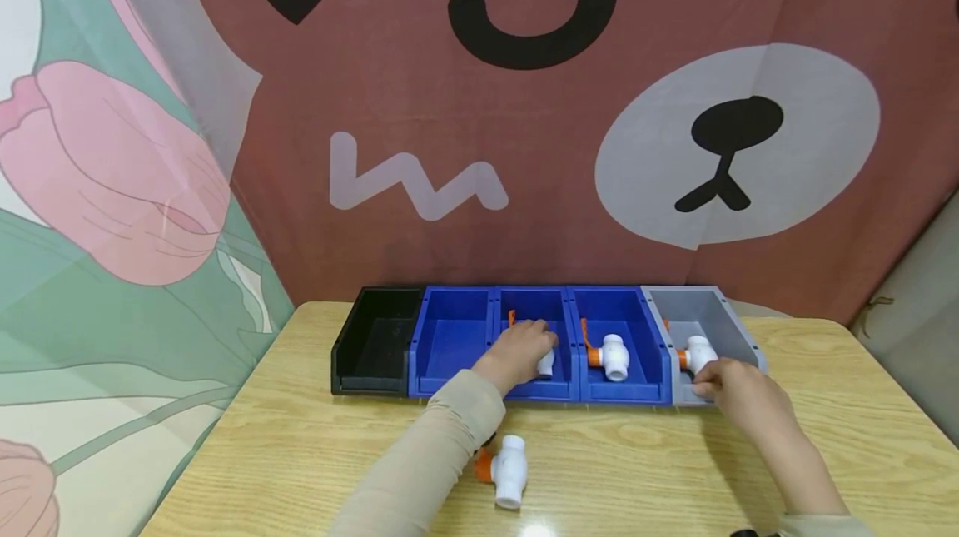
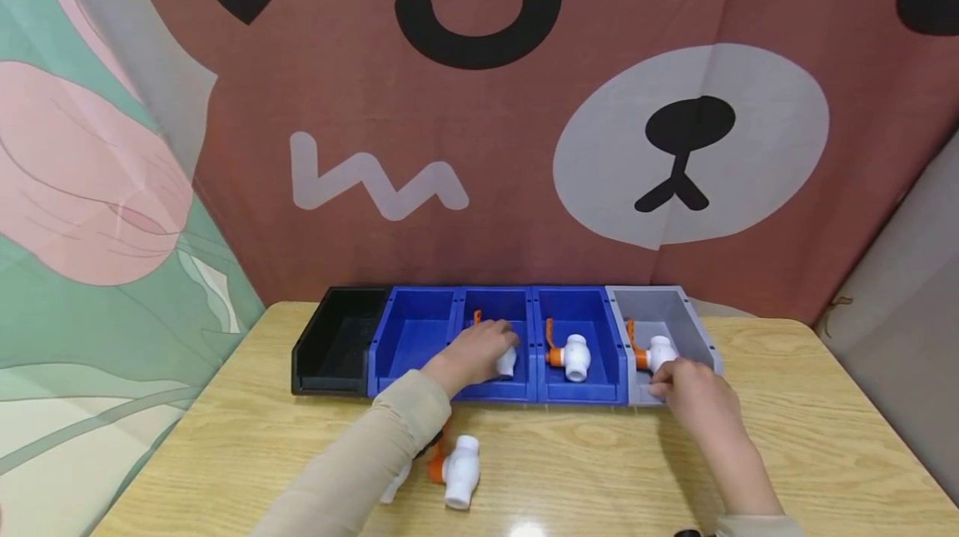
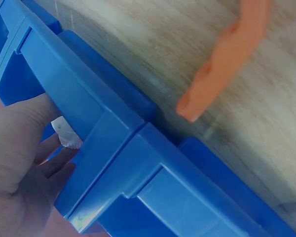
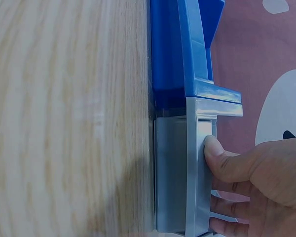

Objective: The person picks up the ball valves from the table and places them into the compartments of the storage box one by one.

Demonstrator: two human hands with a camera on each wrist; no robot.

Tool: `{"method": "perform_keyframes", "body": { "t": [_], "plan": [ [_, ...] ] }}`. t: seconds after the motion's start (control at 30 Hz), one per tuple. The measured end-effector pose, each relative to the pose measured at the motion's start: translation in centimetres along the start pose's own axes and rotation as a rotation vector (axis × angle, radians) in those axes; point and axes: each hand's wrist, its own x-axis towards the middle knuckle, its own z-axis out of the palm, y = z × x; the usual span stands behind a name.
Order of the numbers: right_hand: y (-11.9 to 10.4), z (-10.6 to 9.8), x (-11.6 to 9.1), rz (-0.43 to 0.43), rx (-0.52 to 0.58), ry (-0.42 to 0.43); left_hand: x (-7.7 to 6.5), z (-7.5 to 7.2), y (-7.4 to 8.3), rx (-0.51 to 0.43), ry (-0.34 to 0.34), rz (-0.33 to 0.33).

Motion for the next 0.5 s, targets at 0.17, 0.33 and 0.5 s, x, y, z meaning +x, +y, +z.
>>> {"method": "perform_keyframes", "body": {
  "t": [0.17, 0.33, 0.5],
  "plan": [
    [-0.01, 0.04, 0.00, 0.001, 0.003, -0.005, 0.00, 0.19, 0.00, -0.007, -0.018, -0.009],
    [0.01, 0.08, 0.03, 0.003, 0.002, 0.001, -0.01, 0.02, -0.04, -0.017, -0.032, -0.016],
    [0.04, 0.06, 0.02, 0.003, 0.002, 0.003, 0.00, -0.03, -0.08, -0.016, -0.026, -0.010]
  ]
}}
